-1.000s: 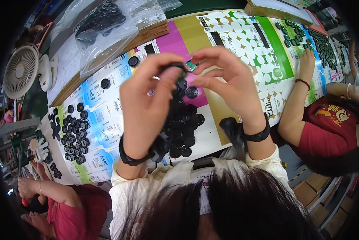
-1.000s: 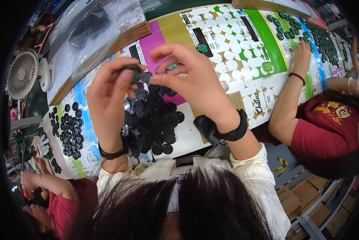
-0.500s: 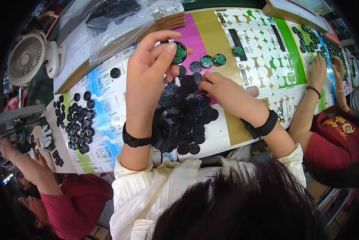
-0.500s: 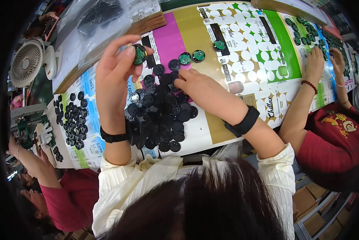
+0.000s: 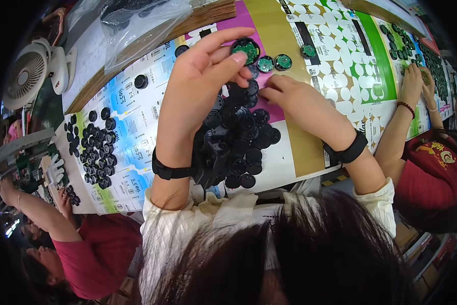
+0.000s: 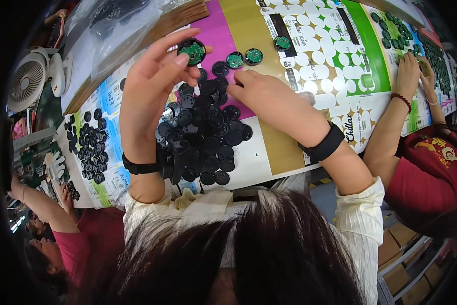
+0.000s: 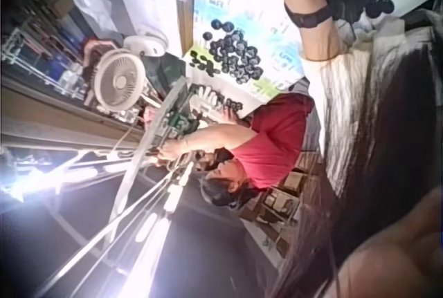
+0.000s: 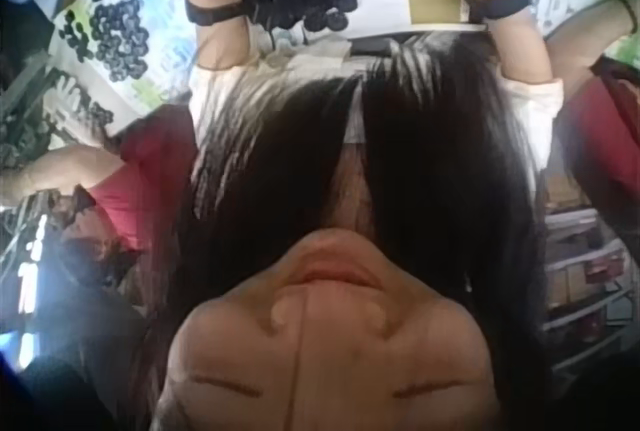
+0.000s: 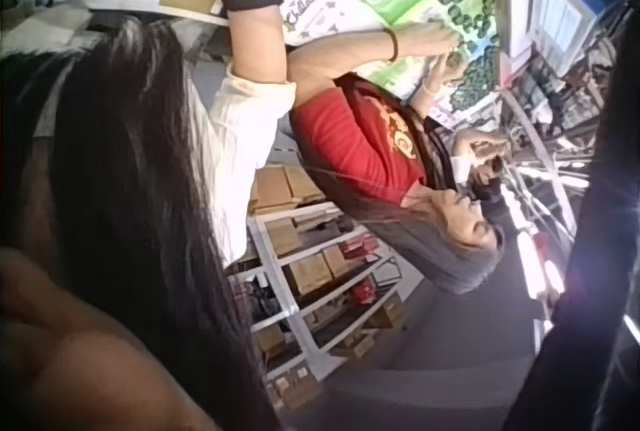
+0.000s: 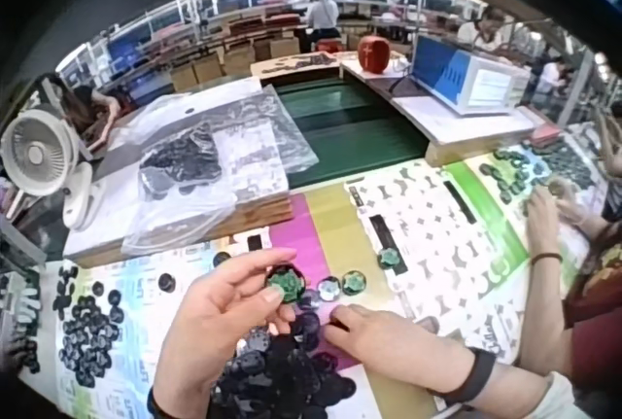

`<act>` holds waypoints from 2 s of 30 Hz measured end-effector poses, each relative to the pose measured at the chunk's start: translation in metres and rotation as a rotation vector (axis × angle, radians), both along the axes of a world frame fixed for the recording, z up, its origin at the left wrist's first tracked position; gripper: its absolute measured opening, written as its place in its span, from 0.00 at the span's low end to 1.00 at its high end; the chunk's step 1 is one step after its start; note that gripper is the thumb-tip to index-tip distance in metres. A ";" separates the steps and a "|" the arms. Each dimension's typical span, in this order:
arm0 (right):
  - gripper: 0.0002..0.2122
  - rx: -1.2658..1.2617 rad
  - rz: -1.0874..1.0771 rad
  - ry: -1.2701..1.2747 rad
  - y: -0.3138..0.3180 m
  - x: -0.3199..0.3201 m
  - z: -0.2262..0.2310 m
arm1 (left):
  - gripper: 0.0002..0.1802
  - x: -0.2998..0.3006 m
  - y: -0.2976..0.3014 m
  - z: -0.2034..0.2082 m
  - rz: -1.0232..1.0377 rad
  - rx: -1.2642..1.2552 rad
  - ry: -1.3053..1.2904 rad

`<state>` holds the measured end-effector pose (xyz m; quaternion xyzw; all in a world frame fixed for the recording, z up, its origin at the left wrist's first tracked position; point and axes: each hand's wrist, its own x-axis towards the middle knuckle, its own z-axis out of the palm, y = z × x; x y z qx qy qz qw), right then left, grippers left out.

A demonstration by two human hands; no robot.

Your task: Assembling small black plastic housing components for electronics on a production line.

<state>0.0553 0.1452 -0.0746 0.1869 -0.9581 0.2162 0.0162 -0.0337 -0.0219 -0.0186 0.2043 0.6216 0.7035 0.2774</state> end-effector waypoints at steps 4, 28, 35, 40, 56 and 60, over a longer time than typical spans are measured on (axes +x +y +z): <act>0.09 -0.488 -0.301 0.039 0.000 0.004 0.025 | 0.17 0.007 0.000 0.002 -0.042 -0.013 0.037; 0.20 -0.501 -0.307 0.452 -0.017 0.014 0.067 | 0.11 0.033 0.003 0.023 0.021 0.197 -0.186; 0.20 -0.549 -0.241 0.425 -0.023 0.012 0.066 | 0.09 0.036 0.002 0.026 0.091 0.070 -0.012; 0.21 -0.499 -0.295 0.467 -0.021 0.014 0.065 | 0.15 0.028 -0.002 0.023 -0.049 0.154 -0.115; 0.23 -0.507 -0.173 0.483 -0.016 0.015 0.075 | 0.26 0.026 -0.003 0.020 -0.171 0.215 -0.239; 0.23 -0.536 -0.166 0.468 -0.017 0.014 0.071 | 0.26 0.026 -0.003 0.020 -0.158 0.180 -0.258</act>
